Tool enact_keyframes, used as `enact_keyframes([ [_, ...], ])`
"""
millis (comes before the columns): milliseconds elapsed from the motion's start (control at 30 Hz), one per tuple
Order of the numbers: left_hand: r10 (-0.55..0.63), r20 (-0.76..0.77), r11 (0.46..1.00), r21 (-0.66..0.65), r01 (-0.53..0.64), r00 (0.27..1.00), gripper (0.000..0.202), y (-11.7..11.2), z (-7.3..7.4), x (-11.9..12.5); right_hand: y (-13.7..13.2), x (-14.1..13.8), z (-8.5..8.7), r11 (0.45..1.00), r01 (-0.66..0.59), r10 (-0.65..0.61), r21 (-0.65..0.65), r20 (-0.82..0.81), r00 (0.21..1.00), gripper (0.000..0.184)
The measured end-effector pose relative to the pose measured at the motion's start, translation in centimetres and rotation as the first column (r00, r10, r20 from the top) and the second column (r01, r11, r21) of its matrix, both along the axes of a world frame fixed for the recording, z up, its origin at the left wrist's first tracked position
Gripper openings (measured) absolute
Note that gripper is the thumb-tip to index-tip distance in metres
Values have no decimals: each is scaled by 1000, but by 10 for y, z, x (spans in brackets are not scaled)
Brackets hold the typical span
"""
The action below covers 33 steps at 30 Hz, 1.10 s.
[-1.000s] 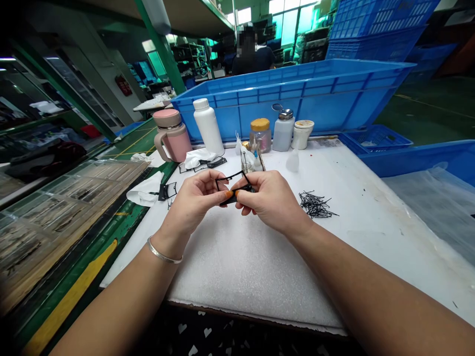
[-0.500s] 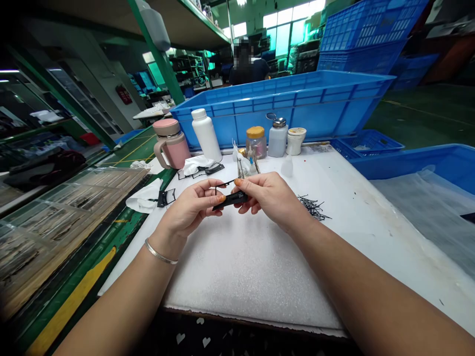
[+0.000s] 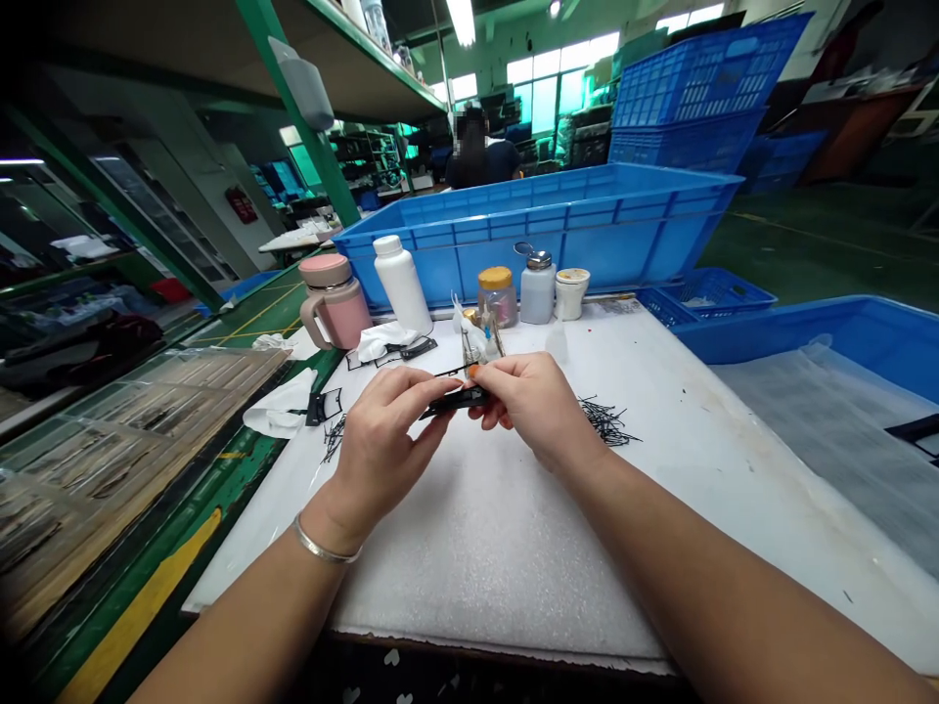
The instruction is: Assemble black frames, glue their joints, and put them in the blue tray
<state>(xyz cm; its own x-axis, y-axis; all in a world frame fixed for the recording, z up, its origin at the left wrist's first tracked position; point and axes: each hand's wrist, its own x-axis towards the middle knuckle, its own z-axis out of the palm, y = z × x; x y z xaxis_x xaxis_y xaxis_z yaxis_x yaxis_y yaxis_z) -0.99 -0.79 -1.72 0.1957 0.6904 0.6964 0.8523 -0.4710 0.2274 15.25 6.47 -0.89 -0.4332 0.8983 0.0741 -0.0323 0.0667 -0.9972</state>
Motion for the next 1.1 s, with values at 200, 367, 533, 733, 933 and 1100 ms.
enact_keyframes([
  [200, -13, 548, 999, -27, 34, 836, 14, 4, 2, -8, 3, 1, -4, 996, -83, 80, -16, -145, 986, 41],
  [367, 91, 965, 927, -173, 334, 247, 25, 12, 1, -16, 0, -3, -5, 992, -95, 94, 77, 14, 995, 34],
  [533, 172, 984, 788, -162, 593, 41, 27, 17, -2, -14, -6, -6, -5, 967, -232, 228, 108, 46, 973, 25],
  [733, 217, 954, 699, -300, 649, 207, 26, 14, -1, -14, 1, 0, -1, 985, -122, 116, 119, 50, 992, 28],
  [933, 287, 918, 647, -397, 651, 274, 25, 15, -1, -17, 3, 6, 6, 984, -90, 69, 151, 144, 987, 27],
  [1100, 281, 895, 635, -444, 632, 347, 24, 14, 1, -16, 3, 9, 7, 966, -79, 18, 247, 239, 971, 24],
])
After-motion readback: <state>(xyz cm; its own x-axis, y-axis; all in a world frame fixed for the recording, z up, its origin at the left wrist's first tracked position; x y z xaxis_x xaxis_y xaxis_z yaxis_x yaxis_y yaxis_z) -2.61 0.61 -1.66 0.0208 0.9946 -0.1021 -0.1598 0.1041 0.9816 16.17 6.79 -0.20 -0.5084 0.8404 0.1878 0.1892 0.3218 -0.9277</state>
